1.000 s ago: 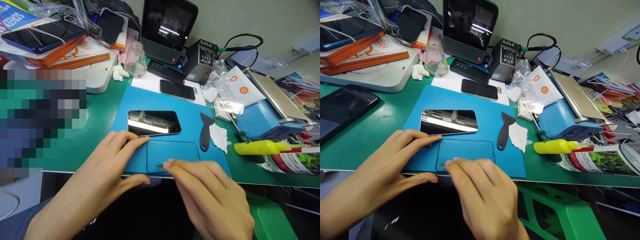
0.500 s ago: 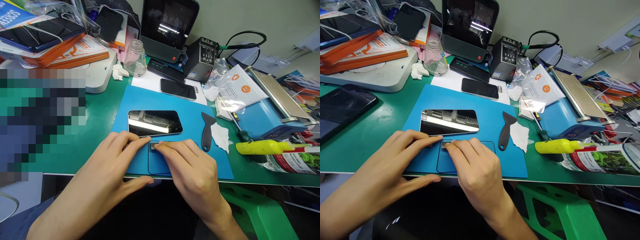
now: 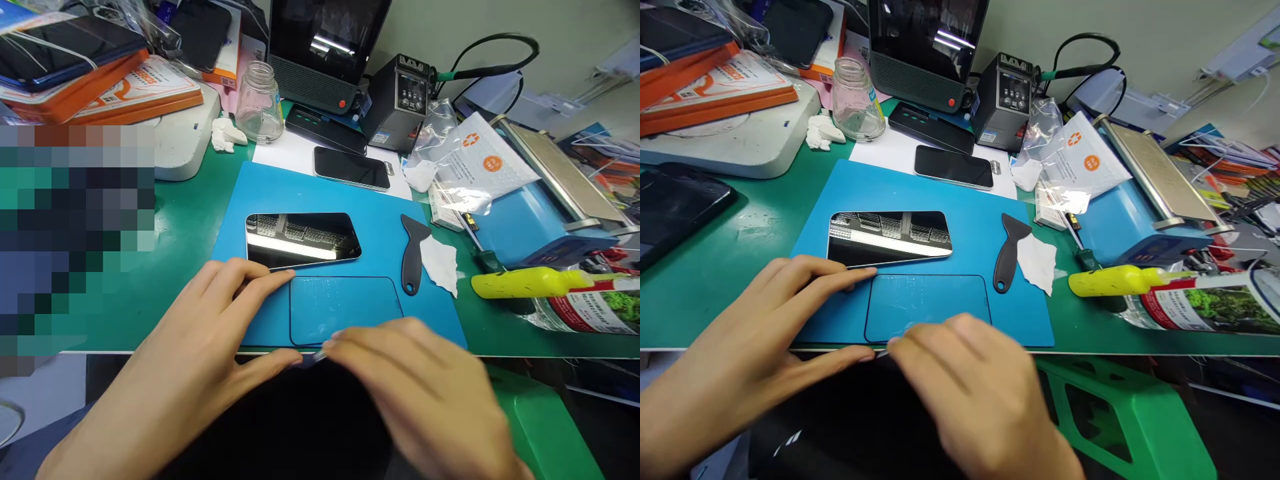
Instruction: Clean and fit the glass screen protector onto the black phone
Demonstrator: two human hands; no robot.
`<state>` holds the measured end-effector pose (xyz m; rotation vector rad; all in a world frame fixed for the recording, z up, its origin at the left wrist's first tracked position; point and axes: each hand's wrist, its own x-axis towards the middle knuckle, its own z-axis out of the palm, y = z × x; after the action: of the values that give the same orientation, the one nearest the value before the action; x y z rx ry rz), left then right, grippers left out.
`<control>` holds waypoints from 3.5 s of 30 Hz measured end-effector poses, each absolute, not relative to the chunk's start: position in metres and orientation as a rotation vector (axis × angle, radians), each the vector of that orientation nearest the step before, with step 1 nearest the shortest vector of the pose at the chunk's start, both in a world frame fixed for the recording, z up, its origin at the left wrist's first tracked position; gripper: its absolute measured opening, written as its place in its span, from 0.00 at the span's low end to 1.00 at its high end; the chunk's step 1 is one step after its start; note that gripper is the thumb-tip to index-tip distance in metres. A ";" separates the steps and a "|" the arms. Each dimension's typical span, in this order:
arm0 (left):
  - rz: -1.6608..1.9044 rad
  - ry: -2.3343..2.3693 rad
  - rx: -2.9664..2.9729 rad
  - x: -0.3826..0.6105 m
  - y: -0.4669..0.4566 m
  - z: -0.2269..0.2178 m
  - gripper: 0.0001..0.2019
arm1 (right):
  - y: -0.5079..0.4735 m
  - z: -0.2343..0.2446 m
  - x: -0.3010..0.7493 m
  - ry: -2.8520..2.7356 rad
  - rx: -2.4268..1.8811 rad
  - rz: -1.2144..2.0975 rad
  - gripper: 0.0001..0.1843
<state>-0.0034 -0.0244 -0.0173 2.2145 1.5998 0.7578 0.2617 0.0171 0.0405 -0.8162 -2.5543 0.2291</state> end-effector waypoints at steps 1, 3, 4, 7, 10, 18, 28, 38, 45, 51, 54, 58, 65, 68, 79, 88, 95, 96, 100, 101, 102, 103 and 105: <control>0.753 1.598 2.218 -0.003 -0.024 -0.017 0.31 | 0.023 0.042 0.265 -2.501 -0.864 0.214 0.14; 0.742 1.598 2.224 -0.003 -0.024 -0.017 0.32 | 0.035 0.041 0.268 -2.368 -0.967 0.135 0.15; 0.738 1.601 2.226 -0.002 -0.023 -0.017 0.32 | 0.040 0.039 0.267 -2.342 -0.984 0.111 0.15; 0.755 1.611 2.243 0.001 -0.022 -0.017 0.34 | 0.051 0.031 0.258 -2.390 -0.918 0.075 0.13; 0.768 1.625 2.276 0.003 -0.021 -0.018 0.32 | 0.053 0.024 0.249 -2.412 -0.905 0.024 0.10; 0.751 1.673 2.303 0.006 -0.021 -0.018 0.31 | 0.051 0.017 0.251 -2.453 -0.879 0.035 0.08; 0.728 1.692 2.333 0.004 -0.022 -0.021 0.32 | 0.010 0.020 0.270 -2.523 -0.864 0.103 0.15; 0.726 1.702 2.347 0.002 -0.021 -0.023 0.33 | 0.028 0.020 0.286 -2.312 -0.925 -0.042 0.14; 0.710 1.715 2.349 0.002 -0.024 -0.026 0.34 | 0.057 0.011 0.271 -2.351 -0.878 -0.039 0.09; 0.706 1.706 2.340 0.001 -0.023 -0.027 0.33 | 0.049 0.012 0.279 -2.434 -0.852 0.050 0.10; 0.708 1.681 2.359 0.000 -0.023 -0.027 0.34 | 0.035 0.016 0.285 -2.460 -0.862 0.089 0.13; 0.716 1.704 2.323 0.000 -0.024 -0.027 0.34 | 0.015 0.020 0.291 -2.465 -0.871 0.078 0.13; 0.715 1.707 2.307 -0.002 -0.024 -0.028 0.34 | 0.012 0.022 0.311 -2.318 -0.931 0.094 0.15; 0.714 1.698 2.321 -0.001 -0.022 -0.029 0.34 | 0.029 0.017 0.309 -2.241 -0.986 -0.023 0.15; 0.707 1.703 2.325 -0.004 -0.022 -0.034 0.34 | 0.048 0.008 0.301 -2.377 -0.914 -0.090 0.11; 0.661 1.741 2.339 -0.006 -0.025 -0.030 0.32 | 0.012 0.016 0.313 -2.403 -0.908 -0.034 0.13; 0.646 1.728 2.329 -0.003 -0.024 -0.027 0.31 | 0.015 0.022 0.326 -2.342 -0.942 0.086 0.13; 0.647 1.731 2.321 -0.003 -0.024 -0.027 0.31 | 0.021 0.021 0.327 -2.302 -0.961 0.075 0.14; 0.647 1.719 2.336 -0.006 -0.023 -0.030 0.32 | 0.046 0.015 0.322 -2.277 -0.967 -0.068 0.13; 0.645 1.711 2.347 -0.006 -0.023 -0.030 0.33 | 0.050 0.012 0.319 -2.296 -0.950 -0.089 0.12; 0.643 1.708 2.349 -0.007 -0.023 -0.031 0.34 | 0.054 0.010 0.317 -2.313 -0.936 -0.100 0.12; 0.645 1.710 2.343 -0.007 -0.023 -0.031 0.34 | 0.056 0.008 0.314 -2.323 -0.927 -0.104 0.11; 0.653 1.726 2.322 -0.005 -0.024 -0.030 0.33 | 0.057 0.005 0.312 -2.331 -0.917 -0.104 0.11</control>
<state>-0.0053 -0.0236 -0.0304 2.3224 1.7259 0.6526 0.3122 0.0573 0.0048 -0.9174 -2.3305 -0.1040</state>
